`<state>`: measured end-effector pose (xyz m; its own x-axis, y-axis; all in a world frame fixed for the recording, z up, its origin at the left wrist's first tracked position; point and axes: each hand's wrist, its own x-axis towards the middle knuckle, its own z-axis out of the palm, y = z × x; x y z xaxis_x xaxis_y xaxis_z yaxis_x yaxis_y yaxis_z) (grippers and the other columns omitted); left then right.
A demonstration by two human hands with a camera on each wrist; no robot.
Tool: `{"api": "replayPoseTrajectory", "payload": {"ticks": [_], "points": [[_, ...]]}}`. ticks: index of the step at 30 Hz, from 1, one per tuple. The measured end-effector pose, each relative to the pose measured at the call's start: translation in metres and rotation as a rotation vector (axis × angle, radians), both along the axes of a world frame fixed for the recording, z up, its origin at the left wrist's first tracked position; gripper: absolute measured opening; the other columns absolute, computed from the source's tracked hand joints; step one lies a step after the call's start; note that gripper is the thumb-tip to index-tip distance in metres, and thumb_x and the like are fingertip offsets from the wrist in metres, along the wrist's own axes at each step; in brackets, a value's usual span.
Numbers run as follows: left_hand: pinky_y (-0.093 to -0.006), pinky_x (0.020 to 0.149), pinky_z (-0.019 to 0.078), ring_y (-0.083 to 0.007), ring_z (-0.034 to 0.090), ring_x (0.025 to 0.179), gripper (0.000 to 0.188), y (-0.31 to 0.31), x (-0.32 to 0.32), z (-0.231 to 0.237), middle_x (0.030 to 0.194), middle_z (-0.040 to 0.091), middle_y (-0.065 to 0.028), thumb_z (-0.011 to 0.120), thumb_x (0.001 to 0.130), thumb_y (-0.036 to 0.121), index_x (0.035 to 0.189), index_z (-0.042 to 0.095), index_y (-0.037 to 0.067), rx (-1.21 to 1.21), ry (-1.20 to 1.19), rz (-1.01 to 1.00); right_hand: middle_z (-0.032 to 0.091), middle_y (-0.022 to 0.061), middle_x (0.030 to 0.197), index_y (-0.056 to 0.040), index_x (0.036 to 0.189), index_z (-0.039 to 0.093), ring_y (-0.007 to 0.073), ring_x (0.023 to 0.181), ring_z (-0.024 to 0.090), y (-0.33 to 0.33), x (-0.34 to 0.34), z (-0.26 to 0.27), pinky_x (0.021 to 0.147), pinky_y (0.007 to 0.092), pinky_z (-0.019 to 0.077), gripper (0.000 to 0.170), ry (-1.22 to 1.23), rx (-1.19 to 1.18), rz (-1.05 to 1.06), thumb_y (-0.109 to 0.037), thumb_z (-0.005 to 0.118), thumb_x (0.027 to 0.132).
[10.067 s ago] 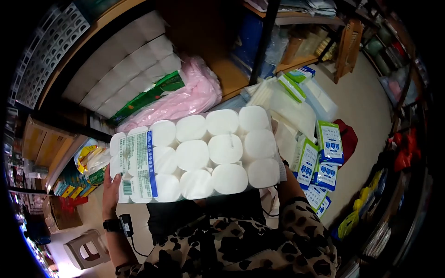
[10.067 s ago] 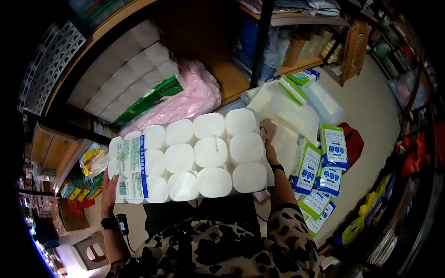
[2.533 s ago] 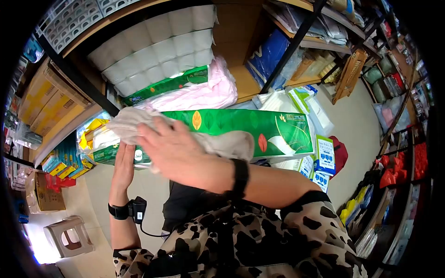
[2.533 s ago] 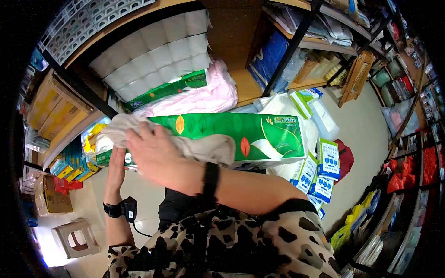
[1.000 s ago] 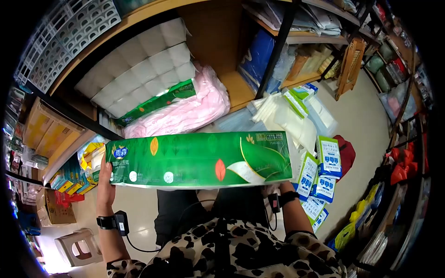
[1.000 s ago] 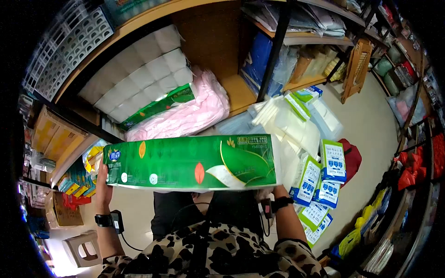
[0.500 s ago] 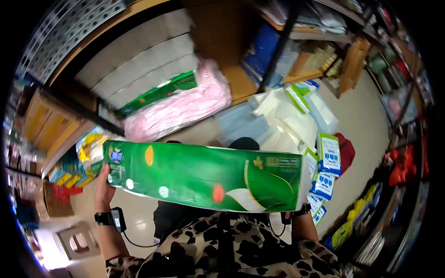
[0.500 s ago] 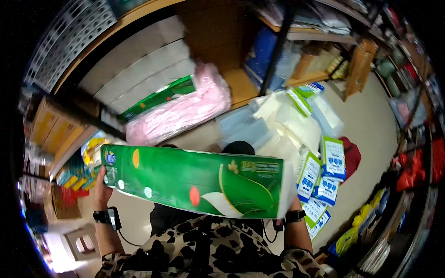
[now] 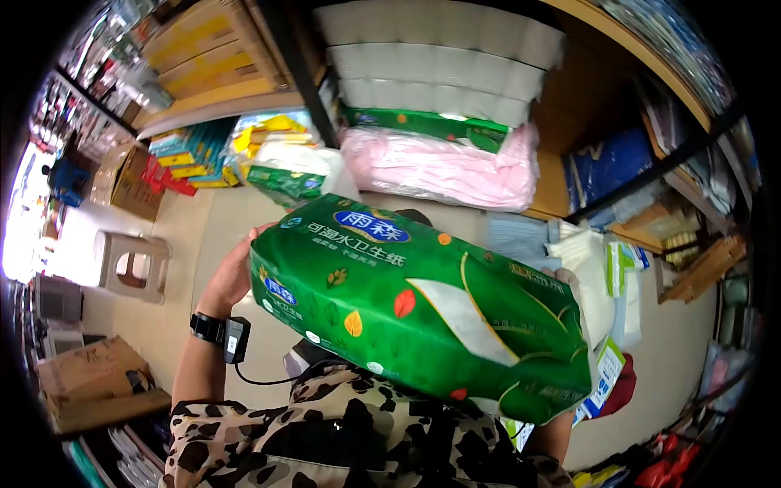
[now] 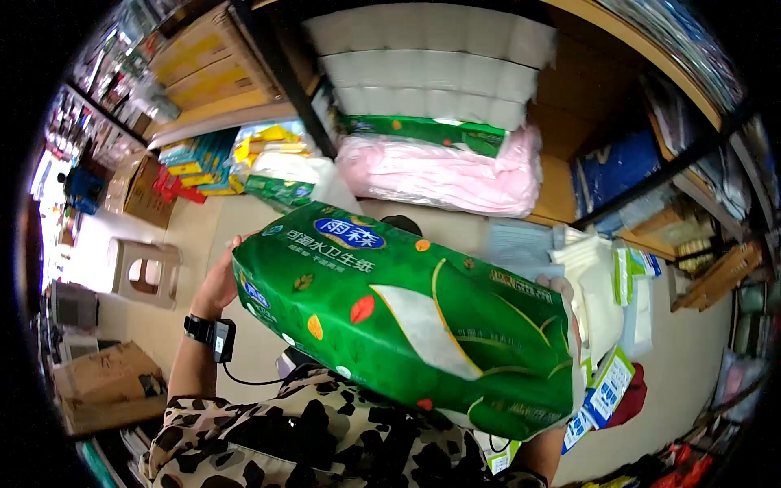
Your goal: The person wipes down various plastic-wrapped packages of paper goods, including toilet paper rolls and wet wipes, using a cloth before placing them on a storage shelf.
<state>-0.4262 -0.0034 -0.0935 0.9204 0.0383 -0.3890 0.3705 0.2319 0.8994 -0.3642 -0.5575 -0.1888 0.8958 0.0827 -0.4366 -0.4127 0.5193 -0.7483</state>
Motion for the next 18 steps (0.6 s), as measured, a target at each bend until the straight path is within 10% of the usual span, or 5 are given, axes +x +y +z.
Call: {"api": "replayPoseTrajectory", "payload": {"ticks": [10, 18], "points": [[-0.0273, 0.091, 0.0443, -0.0156, 0.054, 0.108, 0.04, 0.021, -0.02, -0.019, 0.124, 0.055, -0.0097, 0.049, 0.096, 0.023, 0.127, 0.049, -0.003, 0.206, 0.077, -0.037, 0.061, 0.0099, 0.114, -0.0012, 0.13, 0.049, 0.0193, 0.099, 0.059, -0.049, -0.112, 0.035, 0.087, 0.0327, 0.0499, 0.059, 0.183, -0.046, 0.022, -0.05, 0.04, 0.098], [-0.0288, 0.083, 0.0508, -0.015, 0.061, 0.094, 0.035, 0.043, -0.011, -0.06, 0.112, 0.063, -0.0079, 0.052, 0.095, 0.02, 0.122, 0.055, -0.003, -0.198, 0.239, -0.142, 0.06, 0.0117, 0.12, -0.0017, 0.131, 0.048, 0.0222, 0.104, 0.06, -0.053, -0.135, 0.06, 0.087, 0.0341, 0.0503, 0.07, 0.241, -0.208, -0.131, -0.06, 0.037, 0.094]]}}
